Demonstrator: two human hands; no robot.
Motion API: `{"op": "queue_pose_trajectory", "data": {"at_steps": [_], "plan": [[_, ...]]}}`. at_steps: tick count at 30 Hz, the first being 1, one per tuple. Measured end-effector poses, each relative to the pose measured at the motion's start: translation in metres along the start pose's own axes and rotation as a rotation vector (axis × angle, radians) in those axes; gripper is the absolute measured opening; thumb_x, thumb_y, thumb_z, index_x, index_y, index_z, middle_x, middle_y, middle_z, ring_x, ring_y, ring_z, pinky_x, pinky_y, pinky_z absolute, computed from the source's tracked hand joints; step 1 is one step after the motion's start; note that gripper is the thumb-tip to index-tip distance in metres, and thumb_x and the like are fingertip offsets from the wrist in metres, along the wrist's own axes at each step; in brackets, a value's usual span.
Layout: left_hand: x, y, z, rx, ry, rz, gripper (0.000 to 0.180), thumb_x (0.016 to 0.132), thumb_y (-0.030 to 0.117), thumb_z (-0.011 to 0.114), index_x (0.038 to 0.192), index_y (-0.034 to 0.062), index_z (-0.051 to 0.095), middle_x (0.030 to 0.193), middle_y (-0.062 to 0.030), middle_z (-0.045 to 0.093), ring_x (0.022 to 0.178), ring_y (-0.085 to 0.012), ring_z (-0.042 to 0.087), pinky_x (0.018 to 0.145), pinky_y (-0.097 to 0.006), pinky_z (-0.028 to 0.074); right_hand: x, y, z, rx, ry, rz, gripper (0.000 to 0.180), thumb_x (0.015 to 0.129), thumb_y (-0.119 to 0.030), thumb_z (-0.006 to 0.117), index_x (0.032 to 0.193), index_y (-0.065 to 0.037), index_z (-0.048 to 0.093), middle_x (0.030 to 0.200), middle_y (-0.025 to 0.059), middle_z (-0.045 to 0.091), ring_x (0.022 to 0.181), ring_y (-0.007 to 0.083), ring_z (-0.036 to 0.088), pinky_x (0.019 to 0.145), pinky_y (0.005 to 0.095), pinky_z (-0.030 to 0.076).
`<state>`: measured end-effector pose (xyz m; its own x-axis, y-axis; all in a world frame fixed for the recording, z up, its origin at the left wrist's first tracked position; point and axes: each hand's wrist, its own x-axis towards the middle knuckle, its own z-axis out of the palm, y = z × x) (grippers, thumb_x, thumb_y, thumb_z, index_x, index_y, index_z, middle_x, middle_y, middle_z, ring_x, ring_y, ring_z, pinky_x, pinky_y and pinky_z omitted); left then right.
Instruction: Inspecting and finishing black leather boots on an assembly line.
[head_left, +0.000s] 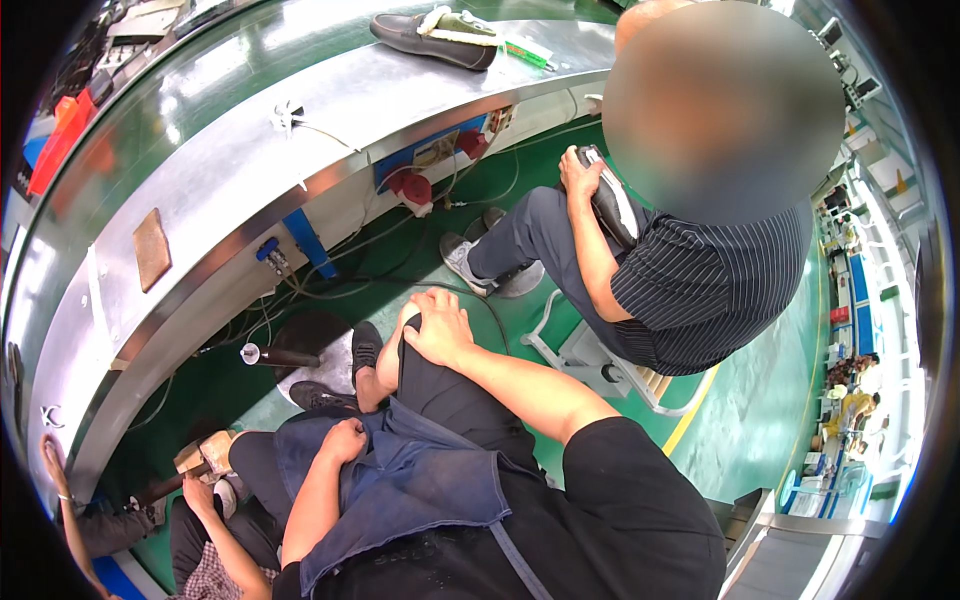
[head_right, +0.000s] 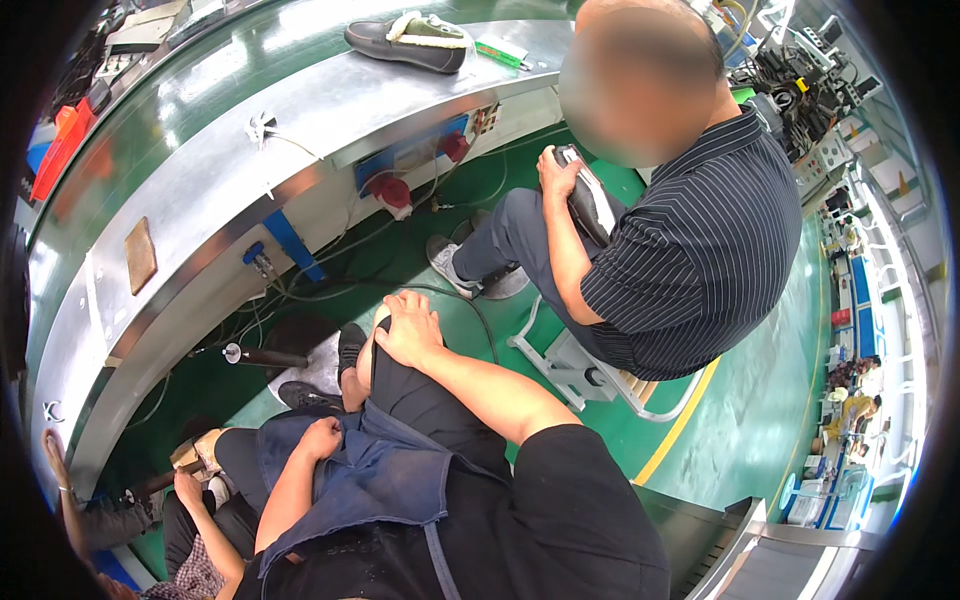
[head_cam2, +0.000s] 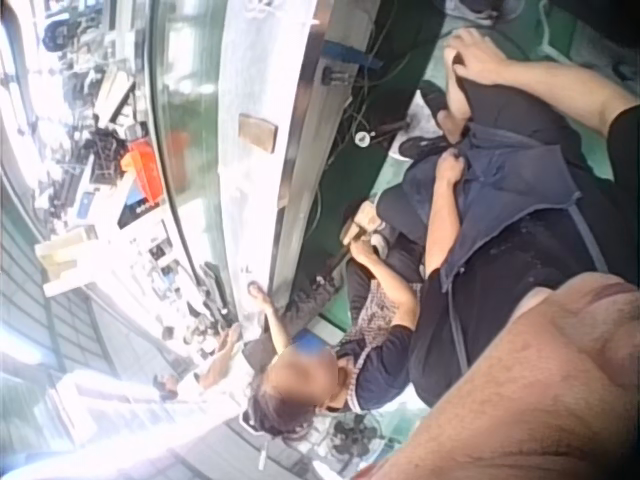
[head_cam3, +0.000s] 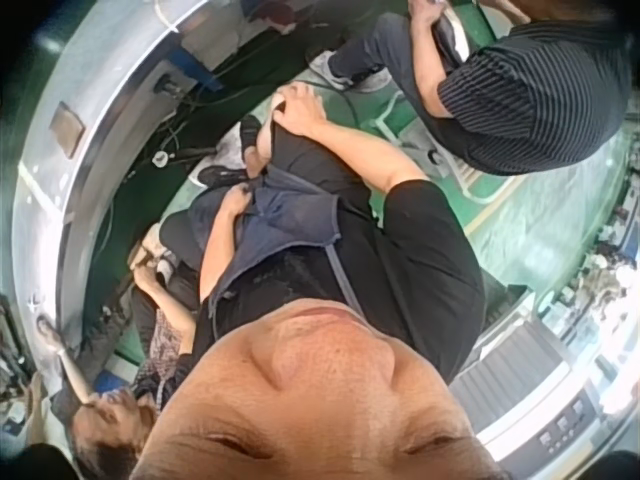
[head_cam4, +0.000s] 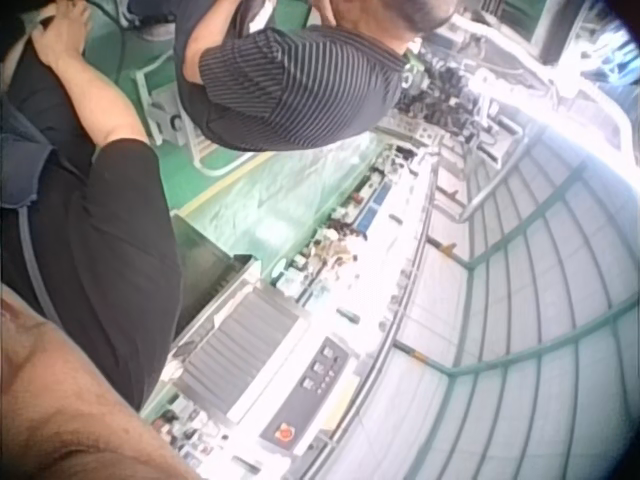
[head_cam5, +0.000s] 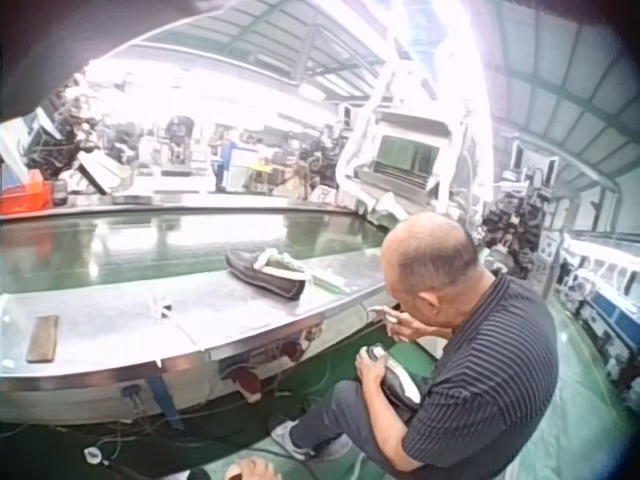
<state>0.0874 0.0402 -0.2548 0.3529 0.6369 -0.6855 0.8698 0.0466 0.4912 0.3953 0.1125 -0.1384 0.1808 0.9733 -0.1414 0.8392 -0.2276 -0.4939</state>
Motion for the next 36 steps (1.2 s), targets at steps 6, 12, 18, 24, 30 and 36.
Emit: {"op": "queue_pose_trajectory", "data": {"at_steps": [6,12,18,24,30,36], "plan": [[0.0015,-0.0061,0.0033,-0.013,-0.004,-0.016,0.031,0.083,0.024,0.065,0.105,0.0039,0.071,0.105,-0.0243,0.071,0.105,-0.0398,0.067,0.092,-0.046,0.053,-0.0004,-0.0010,-0.0005,0.003,-0.005,-0.004,0.064,0.080,-0.031,0.071,0.138,-0.010,0.054,0.141,0.0167,0.046,0.136,0.0368,0.039,0.105,0.0582,0.041],[0.0020,-0.0070,0.0048,-0.003,-0.007,-0.015,0.031,0.083,0.023,0.065,0.106,0.0044,0.071,0.105,-0.0237,0.071,0.105,-0.0398,0.068,0.092,-0.046,0.053,-0.0020,0.0003,-0.0002,0.006,-0.002,-0.003,0.063,0.080,-0.030,0.071,0.137,-0.010,0.054,0.141,0.0169,0.046,0.137,0.0370,0.039,0.105,0.0576,0.041],[0.0004,-0.0046,0.0035,-0.003,0.010,-0.006,0.030,0.082,0.022,0.066,0.106,0.0039,0.071,0.104,-0.0241,0.071,0.105,-0.0398,0.068,0.091,-0.046,0.053,-0.0015,0.0033,0.0019,0.014,0.010,-0.013,0.062,0.080,-0.030,0.072,0.136,-0.010,0.055,0.141,0.0175,0.046,0.136,0.0378,0.040,0.105,0.0582,0.041],[-0.0007,-0.0030,0.0017,-0.031,0.012,-0.014,0.028,0.082,0.021,0.066,0.103,0.0027,0.071,0.101,-0.0242,0.071,0.102,-0.0394,0.069,0.090,-0.045,0.054,-0.0010,0.0021,0.0019,0.010,0.019,-0.006,0.061,0.080,-0.031,0.073,0.135,-0.010,0.056,0.140,0.0174,0.047,0.135,0.0383,0.041,0.105,0.0576,0.041],[-0.0018,-0.0033,0.0020,-0.031,0.028,-0.009,0.027,0.082,0.021,0.067,0.102,0.0026,0.071,0.099,-0.0240,0.072,0.101,-0.0391,0.069,0.088,-0.045,0.054,-0.0005,0.0033,0.0030,0.012,0.012,-0.008,0.062,0.080,-0.030,0.072,0.136,-0.010,0.055,0.141,0.0179,0.046,0.136,0.0383,0.040,0.106,0.0595,0.041],[-0.0002,-0.0080,0.0065,-0.014,0.028,-0.013,0.027,0.082,0.021,0.067,0.102,0.0025,0.071,0.099,-0.0241,0.072,0.101,-0.0394,0.069,0.089,-0.045,0.054,-0.0018,0.0015,0.0017,0.009,0.010,-0.013,0.062,0.080,-0.030,0.072,0.136,-0.010,0.055,0.140,0.0181,0.047,0.135,0.0383,0.040,0.106,0.0592,0.041]]}}
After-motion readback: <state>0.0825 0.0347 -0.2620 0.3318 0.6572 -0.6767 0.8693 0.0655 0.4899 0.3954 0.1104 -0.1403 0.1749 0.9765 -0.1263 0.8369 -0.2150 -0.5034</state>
